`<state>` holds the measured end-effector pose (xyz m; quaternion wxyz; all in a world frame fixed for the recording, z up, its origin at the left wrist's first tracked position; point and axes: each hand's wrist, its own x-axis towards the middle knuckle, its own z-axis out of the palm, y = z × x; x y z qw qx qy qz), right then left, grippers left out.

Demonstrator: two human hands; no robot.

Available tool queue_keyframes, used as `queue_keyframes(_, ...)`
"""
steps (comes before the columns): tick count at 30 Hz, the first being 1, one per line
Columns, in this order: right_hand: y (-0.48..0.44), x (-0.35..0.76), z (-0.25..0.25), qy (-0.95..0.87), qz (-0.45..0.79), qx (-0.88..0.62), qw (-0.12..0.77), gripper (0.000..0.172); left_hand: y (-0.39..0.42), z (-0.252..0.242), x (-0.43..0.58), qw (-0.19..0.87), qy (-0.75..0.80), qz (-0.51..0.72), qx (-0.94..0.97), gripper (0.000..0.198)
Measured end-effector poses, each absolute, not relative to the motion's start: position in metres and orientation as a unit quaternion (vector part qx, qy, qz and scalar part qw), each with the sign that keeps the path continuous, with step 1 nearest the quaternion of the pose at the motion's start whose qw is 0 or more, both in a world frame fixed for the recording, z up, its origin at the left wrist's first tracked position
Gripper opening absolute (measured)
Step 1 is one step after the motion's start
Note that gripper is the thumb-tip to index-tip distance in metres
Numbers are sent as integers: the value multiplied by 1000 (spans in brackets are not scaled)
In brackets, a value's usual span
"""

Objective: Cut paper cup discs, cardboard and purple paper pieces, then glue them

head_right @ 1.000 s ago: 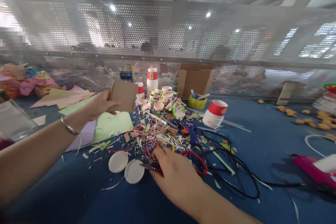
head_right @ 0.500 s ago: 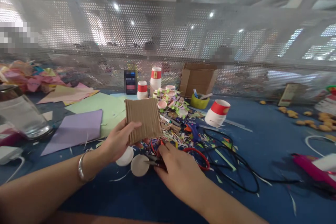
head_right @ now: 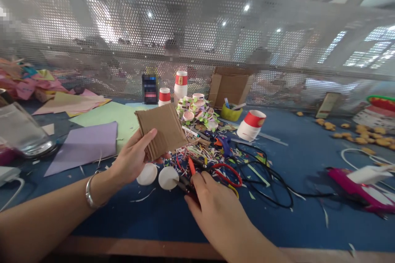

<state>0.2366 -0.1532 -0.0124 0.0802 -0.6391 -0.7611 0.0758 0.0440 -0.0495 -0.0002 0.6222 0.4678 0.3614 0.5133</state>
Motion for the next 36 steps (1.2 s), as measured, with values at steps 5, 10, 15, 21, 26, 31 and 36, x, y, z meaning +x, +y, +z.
queue_keyframes(5,-168,233,-26,-766,64,-623,144,16,-61,-1,45,667,367,421,494,44)
queue_keyframes(10,-174,240,-41,-764,25,-612,203,14,-65,-2,44,661,365,375,538,56)
queue_keyframes(15,-179,245,-47,-775,-59,-604,178,14,-61,-6,41,625,381,359,579,58)
queue_keyframes(21,-187,253,-37,-782,-120,-590,161,22,-52,-13,39,601,388,362,598,53)
queue_keyframes(26,-185,274,-29,-777,-144,-586,177,18,-43,-11,34,565,368,415,611,46)
queue_keyframes(31,-166,301,-28,-757,-173,-610,162,20,-46,3,35,569,382,452,572,40)
queue_keyframes(36,-146,319,-31,-783,-88,-602,130,27,-54,6,40,682,349,429,478,42)
